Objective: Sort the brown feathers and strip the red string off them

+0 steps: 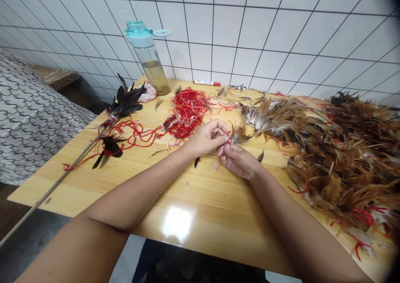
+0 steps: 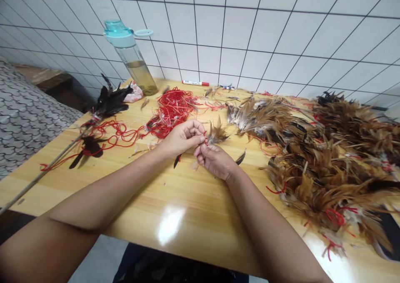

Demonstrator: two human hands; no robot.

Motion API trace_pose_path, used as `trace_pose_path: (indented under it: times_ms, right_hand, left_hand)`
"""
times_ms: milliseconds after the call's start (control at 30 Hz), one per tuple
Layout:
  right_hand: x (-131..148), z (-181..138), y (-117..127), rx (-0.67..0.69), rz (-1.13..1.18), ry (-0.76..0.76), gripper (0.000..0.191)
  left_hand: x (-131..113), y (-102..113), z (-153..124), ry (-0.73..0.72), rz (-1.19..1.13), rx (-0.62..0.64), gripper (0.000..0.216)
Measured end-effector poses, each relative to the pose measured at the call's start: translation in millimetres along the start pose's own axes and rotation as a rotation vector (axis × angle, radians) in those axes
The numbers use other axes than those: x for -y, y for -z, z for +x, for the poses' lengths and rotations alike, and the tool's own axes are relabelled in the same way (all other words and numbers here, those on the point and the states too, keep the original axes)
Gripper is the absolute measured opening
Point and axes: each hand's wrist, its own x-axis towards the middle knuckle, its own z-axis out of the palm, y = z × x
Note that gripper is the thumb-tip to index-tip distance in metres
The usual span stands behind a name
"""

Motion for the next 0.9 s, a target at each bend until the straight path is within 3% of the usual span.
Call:
trace_pose_path:
  times_ms: [233,900]
  right_hand:
    - [-2,3,2,-0.001,0.015,0.038,0.028]
    - [-1,3,-1,-0.070,-0.018,0.115,0.030]
  left_hand:
    - [-3,-7,-4,-0.050,-0.011,-0.003,0.016]
    - [-6,-11,-2,0.084,0.044,-0.025,0.016]
